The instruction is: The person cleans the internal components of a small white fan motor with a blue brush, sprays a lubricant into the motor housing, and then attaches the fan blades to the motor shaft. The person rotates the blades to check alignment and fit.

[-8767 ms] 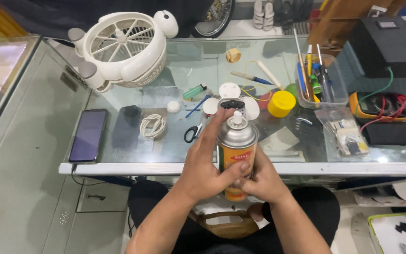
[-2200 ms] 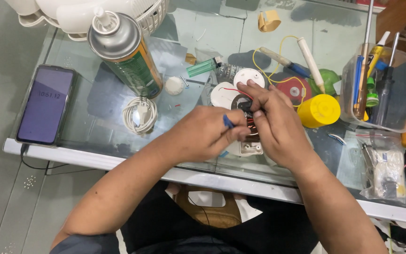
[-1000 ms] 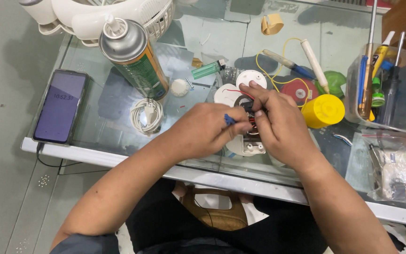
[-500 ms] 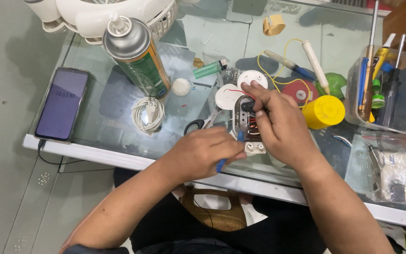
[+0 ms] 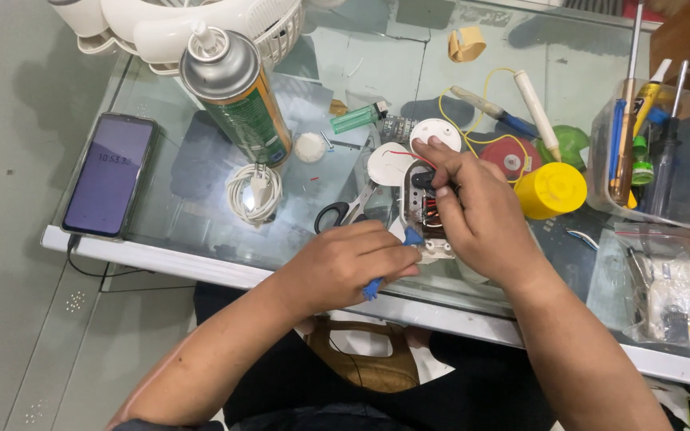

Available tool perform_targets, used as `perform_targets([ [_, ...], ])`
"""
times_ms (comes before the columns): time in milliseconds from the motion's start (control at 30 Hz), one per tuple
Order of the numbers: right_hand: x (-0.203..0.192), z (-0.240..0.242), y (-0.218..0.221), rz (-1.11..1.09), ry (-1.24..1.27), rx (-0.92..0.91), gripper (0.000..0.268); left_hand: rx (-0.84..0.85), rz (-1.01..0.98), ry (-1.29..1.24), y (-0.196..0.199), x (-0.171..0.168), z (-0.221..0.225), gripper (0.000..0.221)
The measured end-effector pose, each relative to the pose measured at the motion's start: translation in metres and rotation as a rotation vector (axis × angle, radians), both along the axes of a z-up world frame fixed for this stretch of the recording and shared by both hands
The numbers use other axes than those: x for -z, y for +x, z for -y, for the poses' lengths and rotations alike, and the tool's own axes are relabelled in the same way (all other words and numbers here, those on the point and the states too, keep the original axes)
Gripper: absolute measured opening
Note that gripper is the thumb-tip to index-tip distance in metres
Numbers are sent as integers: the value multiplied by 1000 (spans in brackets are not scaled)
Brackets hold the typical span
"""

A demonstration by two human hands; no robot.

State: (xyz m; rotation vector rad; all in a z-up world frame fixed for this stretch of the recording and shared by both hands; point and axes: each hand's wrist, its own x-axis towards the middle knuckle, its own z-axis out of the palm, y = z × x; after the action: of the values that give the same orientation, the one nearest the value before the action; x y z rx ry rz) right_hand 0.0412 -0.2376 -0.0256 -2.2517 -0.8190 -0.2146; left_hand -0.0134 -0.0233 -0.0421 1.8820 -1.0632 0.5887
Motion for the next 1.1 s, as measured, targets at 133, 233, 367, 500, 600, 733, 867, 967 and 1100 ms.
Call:
perform_targets([
  [133,0,-2,0,-9,3,13,6,-88,-20,1,4,-8,-3,12],
  [233,-1,-1,0,-20,3,13,6,3,-27,43,4,-10,-2,13],
  [367,-2,-1,0,-8,2,15,6,-39,-56,-22,6,-9,-2,14],
  [500,-1,-1,1,-8,0,9,5,3,-151,-50,8,-9,-4,14],
  [600,-1,-1,0,-15,-2,20,5,-25,-130,-27,6,-8,-1,14],
  [733,2,-1,1,-18,2,12,6,-3,-136,-33,5,-7,-2,14],
  [867,4,1,2,-26,3,4,5,-31,-148,-20,6,-3,-3,15],
  [967,3,1,3,-34,17,-19,5,-35,-182,-39,5,-1,-5,16],
  [1100,2,4,4,-66,37,-61,6,27,-270,-93,4,-3,-7,17],
])
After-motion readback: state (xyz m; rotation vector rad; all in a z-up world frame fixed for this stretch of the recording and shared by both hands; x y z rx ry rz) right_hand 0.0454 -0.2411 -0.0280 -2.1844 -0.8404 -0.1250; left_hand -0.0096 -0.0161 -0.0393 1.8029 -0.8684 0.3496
